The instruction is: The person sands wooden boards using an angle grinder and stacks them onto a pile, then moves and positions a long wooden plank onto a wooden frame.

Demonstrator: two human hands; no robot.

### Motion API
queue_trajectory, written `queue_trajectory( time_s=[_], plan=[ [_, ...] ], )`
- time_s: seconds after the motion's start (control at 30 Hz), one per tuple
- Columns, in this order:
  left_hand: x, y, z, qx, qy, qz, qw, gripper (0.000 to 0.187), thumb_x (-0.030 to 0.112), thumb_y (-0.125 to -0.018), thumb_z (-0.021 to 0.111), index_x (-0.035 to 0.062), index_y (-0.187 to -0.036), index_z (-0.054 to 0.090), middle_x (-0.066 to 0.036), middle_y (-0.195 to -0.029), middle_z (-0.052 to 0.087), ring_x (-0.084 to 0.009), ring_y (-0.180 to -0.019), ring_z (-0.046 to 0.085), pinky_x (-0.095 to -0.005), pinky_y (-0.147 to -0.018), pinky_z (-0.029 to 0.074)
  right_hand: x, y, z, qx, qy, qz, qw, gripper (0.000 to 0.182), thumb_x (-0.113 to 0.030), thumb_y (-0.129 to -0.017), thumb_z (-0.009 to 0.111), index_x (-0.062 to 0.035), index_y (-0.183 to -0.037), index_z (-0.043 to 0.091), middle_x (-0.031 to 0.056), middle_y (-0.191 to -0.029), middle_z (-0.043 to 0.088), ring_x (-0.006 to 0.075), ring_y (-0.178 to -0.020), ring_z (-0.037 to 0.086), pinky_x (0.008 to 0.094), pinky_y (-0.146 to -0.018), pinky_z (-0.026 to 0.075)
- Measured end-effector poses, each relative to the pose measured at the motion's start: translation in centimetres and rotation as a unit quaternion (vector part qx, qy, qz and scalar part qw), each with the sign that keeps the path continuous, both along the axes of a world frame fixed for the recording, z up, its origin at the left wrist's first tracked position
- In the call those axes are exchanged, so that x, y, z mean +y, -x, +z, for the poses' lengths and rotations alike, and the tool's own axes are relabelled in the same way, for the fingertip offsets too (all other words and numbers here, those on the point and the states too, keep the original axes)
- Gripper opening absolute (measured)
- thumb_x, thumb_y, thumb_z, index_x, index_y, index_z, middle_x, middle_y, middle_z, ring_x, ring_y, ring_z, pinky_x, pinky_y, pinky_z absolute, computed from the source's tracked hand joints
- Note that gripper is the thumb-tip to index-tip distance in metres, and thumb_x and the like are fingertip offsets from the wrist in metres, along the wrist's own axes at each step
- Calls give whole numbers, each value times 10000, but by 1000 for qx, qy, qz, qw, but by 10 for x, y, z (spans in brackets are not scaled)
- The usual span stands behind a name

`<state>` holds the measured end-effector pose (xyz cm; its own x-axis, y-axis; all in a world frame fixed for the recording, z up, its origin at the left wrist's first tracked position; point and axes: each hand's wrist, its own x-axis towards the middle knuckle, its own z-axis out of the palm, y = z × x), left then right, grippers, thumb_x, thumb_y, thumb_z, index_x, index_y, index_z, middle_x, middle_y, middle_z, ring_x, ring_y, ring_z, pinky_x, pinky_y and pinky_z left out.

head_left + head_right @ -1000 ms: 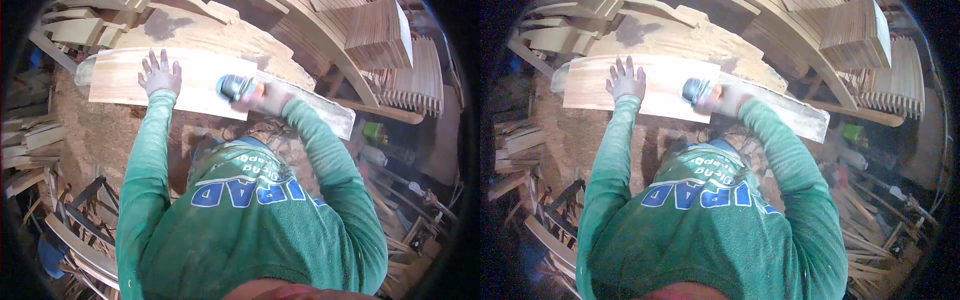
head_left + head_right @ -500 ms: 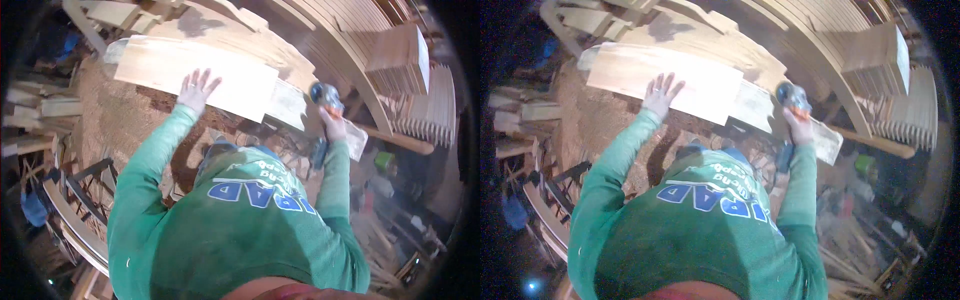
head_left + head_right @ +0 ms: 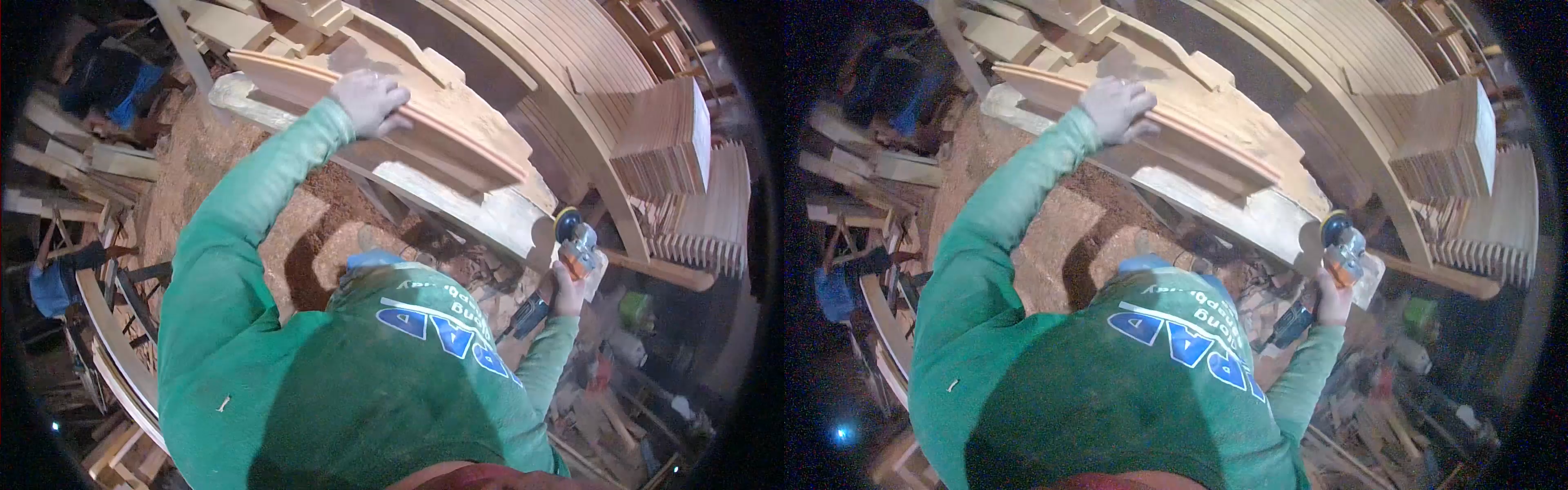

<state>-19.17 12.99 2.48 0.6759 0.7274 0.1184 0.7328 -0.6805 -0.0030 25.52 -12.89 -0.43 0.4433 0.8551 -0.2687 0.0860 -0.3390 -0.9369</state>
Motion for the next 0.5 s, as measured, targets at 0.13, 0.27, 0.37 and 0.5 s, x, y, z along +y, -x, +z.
queue_trajectory(
  time_s=[0.13,0.27,0.37,0.5],
  plan=[
    [43,-44,-5,53,50,96,993,657,726,-918,447,113,-914,685,-145,-941,708,-322,-938,683,-425,-855,531,-4,-11,0,-7,25,16,1000,444,-88,-863,726,33,-1272,604,84,-1156,676,160,-1006,646,305,-880,519],
    [43,-69,-23,102,192,83,973,700,693,-946,404,74,-913,728,-198,-983,712,-369,-1010,669,-452,-929,507,-3,0,7,-45,43,47,997,388,-162,-909,723,21,-1235,622,65,-1161,668,129,-999,621,282,-874,497],
    [45,-66,-74,80,207,97,970,722,711,-938,395,68,-917,724,-197,-1000,713,-359,-1027,666,-447,-925,507,-12,2,-12,-4,35,100,994,364,-236,-950,689,-1,-1221,627,31,-1127,658,96,-956,595,264,-851,478],
    [38,-62,-83,68,230,120,963,647,663,-946,430,97,-1025,734,-185,-1068,692,-344,-1045,652,-439,-942,494,2,46,1,59,80,178,979,457,-271,-939,709,-2,-1287,585,19,-1134,654,107,-1009,583,276,-917,463]
  ],
)
